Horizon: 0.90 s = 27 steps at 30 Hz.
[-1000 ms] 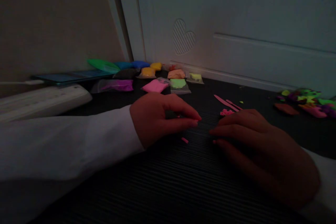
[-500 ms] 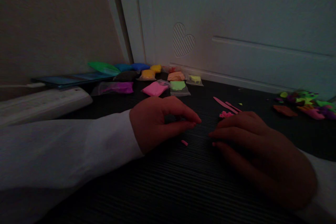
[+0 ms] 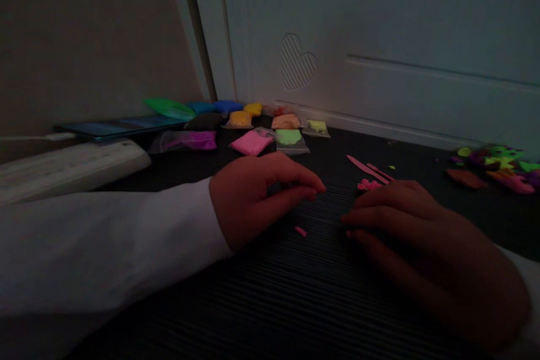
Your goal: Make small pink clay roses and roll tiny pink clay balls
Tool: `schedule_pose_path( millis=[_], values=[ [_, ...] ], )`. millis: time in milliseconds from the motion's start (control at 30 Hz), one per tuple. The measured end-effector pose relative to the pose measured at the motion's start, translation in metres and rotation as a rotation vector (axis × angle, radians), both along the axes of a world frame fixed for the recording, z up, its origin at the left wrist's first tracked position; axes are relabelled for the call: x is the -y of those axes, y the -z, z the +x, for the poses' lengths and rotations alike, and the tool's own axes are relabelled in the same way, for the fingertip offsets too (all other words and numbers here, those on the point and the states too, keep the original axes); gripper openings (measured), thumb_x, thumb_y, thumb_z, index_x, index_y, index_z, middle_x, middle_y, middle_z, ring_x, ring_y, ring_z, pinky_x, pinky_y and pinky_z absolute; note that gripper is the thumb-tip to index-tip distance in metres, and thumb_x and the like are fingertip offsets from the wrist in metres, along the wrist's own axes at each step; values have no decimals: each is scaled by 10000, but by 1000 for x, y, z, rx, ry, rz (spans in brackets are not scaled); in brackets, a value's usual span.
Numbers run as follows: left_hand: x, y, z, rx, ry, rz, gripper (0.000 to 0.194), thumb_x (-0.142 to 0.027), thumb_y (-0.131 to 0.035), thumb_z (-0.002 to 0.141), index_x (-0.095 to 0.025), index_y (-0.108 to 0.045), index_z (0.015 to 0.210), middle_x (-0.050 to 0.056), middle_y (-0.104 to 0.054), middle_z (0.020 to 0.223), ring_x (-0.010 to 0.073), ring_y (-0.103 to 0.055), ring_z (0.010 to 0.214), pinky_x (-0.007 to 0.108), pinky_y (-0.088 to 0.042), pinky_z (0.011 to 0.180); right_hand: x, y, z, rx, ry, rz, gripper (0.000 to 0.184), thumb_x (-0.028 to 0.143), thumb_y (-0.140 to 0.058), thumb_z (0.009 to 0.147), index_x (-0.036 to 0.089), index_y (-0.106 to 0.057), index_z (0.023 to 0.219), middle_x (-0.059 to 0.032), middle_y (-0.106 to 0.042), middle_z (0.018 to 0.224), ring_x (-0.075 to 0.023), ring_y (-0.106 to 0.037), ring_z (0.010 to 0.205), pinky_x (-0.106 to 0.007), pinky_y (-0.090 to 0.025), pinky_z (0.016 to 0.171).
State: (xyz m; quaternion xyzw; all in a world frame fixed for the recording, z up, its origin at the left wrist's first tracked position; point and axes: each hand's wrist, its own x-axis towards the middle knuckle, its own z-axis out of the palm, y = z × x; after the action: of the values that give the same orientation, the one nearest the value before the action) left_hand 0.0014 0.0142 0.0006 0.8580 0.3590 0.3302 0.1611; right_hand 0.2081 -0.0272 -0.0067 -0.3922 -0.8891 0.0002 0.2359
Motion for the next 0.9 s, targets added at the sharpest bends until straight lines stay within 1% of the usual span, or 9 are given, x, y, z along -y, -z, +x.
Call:
schedule_pose_path(
  millis=[167, 400, 600, 733, 800, 900],
  values=[
    [0, -1, 0, -8, -3, 3, 152, -172, -520, 742, -199, -630, 843, -37, -605, 759, 72, -529, 712, 196, -398, 670, 0, 0, 0, 11, 6, 11, 196, 148, -472, 766, 215, -560, 928, -10, -533, 932, -143, -452, 860, -339, -347, 737],
    [1, -2, -1, -17, 4, -23, 74, -215, -598, 684, -180, -613, 747, -47, -586, 738, 75, -524, 703, 205, -386, 669, -1, 0, 1, 20, 7, 9, 188, 148, -473, 764, 216, -556, 918, -8, -535, 935, -142, -454, 861, -339, -348, 737],
    [1, -3, 0, -19, 11, -11, 58, -182, -599, 669, -166, -583, 723, -56, -576, 724, 65, -516, 681, 185, -386, 641, 0, 0, 1, 10, 13, 4, 180, 160, -468, 768, 218, -557, 912, -10, -533, 933, -144, -452, 860, -341, -352, 738],
    [2, -2, 0, -26, -12, 0, 85, -193, -571, 698, -189, -605, 776, -48, -591, 760, 79, -528, 721, 200, -389, 679, 0, 0, 2, 15, 17, 4, 205, 154, -468, 767, 219, -560, 938, -9, -535, 923, -141, -452, 850, -340, -352, 737],
    [2, -2, 1, -28, -43, 8, 108, -220, -541, 725, -199, -612, 804, -46, -599, 772, 79, -532, 725, 201, -388, 676, -1, 0, 2, 20, 10, 5, 219, 156, -472, 766, 216, -557, 959, -9, -534, 929, -139, -452, 855, -338, -351, 744],
    [2, -3, 1, -51, -77, 18, 133, -260, -506, 752, -196, -613, 797, -47, -603, 754, 78, -533, 706, 201, -383, 658, -1, 0, 2, 18, 10, 13, 213, 161, -474, 767, 215, -558, 955, -10, -535, 935, -138, -451, 863, -334, -352, 748]
  ],
)
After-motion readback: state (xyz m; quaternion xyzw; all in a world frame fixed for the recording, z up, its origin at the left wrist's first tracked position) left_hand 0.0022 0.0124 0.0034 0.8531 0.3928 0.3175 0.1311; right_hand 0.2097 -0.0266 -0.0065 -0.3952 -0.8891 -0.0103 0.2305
